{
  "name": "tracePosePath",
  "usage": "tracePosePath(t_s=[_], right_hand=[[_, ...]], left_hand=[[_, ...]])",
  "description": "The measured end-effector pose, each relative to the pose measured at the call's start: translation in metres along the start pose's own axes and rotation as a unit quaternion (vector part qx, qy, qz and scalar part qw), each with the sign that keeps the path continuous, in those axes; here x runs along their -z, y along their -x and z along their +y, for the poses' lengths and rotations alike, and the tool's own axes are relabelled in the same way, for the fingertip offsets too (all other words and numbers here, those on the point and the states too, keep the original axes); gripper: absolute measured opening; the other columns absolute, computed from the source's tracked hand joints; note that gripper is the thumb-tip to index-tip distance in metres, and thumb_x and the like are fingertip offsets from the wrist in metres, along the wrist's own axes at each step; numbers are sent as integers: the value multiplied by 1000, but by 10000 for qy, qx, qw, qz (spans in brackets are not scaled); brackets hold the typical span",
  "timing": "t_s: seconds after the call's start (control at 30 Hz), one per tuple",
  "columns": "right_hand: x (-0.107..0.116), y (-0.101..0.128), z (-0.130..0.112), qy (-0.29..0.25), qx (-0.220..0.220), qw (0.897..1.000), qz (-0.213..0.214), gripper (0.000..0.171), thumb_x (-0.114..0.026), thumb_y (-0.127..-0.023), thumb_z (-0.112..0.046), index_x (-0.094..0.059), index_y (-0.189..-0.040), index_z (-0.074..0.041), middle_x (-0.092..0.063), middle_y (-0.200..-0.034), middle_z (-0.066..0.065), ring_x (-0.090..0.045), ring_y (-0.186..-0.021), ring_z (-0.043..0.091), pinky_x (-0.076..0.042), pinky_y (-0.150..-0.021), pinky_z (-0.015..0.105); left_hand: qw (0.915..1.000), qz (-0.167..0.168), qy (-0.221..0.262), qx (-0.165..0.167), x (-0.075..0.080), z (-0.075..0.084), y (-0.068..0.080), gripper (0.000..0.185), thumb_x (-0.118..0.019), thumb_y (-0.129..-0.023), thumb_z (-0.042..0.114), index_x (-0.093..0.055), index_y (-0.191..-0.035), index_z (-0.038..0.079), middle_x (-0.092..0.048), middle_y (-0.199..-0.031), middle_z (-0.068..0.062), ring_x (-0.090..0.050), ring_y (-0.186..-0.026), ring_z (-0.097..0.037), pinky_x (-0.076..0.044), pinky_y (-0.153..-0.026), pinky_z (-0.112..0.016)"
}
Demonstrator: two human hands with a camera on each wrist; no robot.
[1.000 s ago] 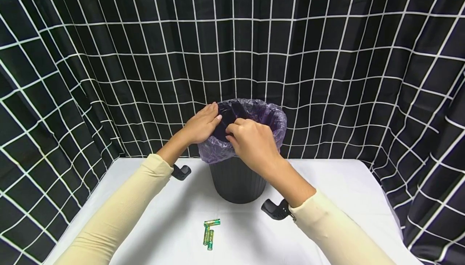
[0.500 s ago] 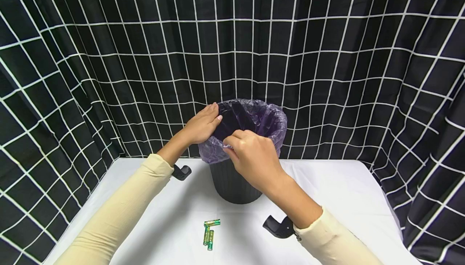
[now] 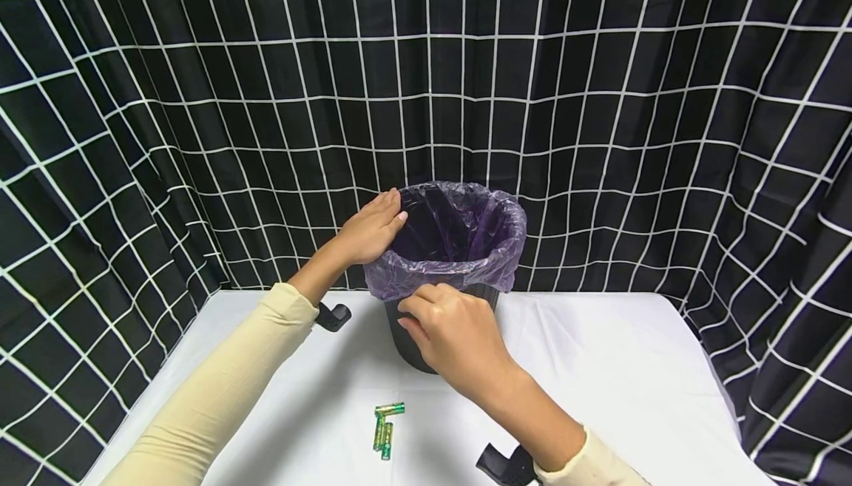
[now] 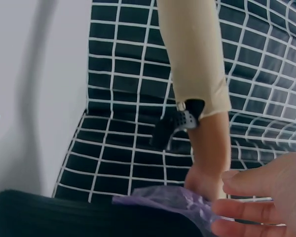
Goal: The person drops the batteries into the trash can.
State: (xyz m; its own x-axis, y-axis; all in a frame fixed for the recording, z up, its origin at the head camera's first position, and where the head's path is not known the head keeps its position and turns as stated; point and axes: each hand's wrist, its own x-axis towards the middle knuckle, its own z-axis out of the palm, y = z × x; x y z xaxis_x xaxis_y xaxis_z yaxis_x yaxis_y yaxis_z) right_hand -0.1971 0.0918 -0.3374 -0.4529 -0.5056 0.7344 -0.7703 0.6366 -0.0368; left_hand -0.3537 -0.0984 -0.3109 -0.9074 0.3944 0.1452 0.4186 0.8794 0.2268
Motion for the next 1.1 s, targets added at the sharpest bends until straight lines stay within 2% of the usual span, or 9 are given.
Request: tracePosePath(t_s=[0.63,1.1], right_hand=[[-36,44,-20,-495,-170,9986,99,22,-90,-73,-9,-77,-88,-16,-72,-90,-9,-69,-83,10,-59,-62,32],[-68,74,-23,-634,-440,9968,-207,22,-90,-73,-10,-76,-89,-16,-72,-89,-10,-70,-80,10,-57,-59,30]], left_hand=[[10000,-51,-9,-47,1,1,1,61,-20,-111,33,-16,-159,-5,-10,-168,-19,-7,-156,-30,-7,-127,-36],[10000,-70,-14,-16,0,0,0,62,-20,-111,35,-14,-159,-4,-8,-169,-17,-6,-157,-29,-5,-127,-35]])
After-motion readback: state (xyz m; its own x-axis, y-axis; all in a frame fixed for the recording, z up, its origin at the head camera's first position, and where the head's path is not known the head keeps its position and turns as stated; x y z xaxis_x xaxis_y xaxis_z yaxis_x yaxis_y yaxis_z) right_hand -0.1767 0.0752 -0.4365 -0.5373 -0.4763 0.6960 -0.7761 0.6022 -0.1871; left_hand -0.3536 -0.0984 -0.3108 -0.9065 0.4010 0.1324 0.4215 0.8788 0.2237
